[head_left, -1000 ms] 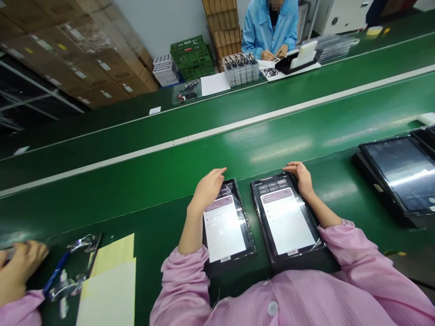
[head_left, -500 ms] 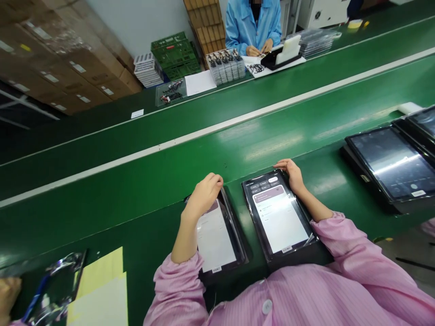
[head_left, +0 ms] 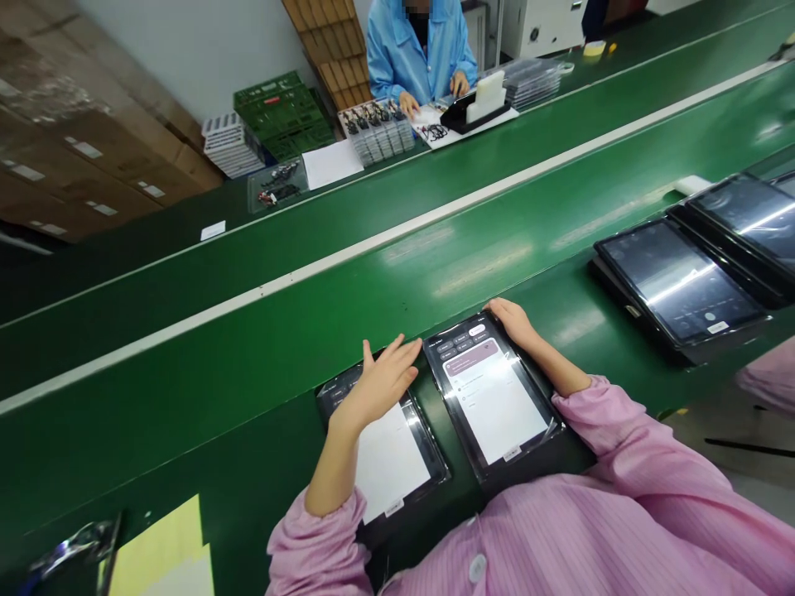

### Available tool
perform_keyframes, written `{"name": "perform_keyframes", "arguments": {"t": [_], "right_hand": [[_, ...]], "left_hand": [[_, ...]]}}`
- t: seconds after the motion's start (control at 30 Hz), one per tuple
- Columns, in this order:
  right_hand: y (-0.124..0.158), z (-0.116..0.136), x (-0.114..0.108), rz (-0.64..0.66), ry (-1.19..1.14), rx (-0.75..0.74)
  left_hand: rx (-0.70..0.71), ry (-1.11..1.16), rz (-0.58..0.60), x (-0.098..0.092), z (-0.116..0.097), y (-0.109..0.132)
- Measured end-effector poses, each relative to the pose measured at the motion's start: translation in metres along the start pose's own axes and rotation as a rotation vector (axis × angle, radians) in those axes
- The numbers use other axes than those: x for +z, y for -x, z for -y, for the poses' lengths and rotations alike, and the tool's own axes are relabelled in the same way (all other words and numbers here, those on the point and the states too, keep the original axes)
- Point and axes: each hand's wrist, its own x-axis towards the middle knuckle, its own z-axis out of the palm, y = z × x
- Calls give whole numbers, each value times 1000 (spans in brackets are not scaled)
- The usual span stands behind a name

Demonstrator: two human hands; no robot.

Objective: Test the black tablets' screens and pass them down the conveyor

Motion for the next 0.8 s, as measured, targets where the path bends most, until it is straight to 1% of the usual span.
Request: {"name": "perform_keyframes", "arguments": {"t": [0.07, 0.17, 0.2, 0.23, 0.27, 0.33, 0.4, 0.43, 0.47, 0.53, 0.6, 0.67, 0.8], "right_hand": [[2, 6, 1, 84, -166, 39], [5, 13, 5, 235, -555, 121], [6, 14, 6, 259, -634, 141], [6, 14, 8, 255, -651, 146], [5, 13, 9, 227, -618, 138], [5, 10, 8, 92, -465, 86], [6, 8, 4, -53, -256, -28], [7, 9, 2, -90, -151, -101], [8, 9, -1, -91, -59, -176], [10, 12, -5, -25, 72, -303], [12, 14, -6, 38, 118, -356], [12, 14, -6, 55, 105, -339], [8, 10, -11, -3, -48, -247]], "left_hand": [[32, -5, 21, 3, -5, -1], [28, -17, 15, 5, -8, -2], [28, -22, 18, 4, -8, -3], [27, -30, 17, 4, -6, -2], [20, -44, 7, 2, -3, -2], [-16, -79, -42, -3, 9, 1], [-75, -71, -94, -10, 26, 7], [-101, -36, -105, -14, 36, 10], [-116, 15, -104, -18, 45, 13], [-113, 125, -86, -24, 60, 18], [-92, 186, -76, -26, 67, 19], [-91, 189, -87, -25, 68, 17], [-109, 212, -93, -23, 68, 15]]}}
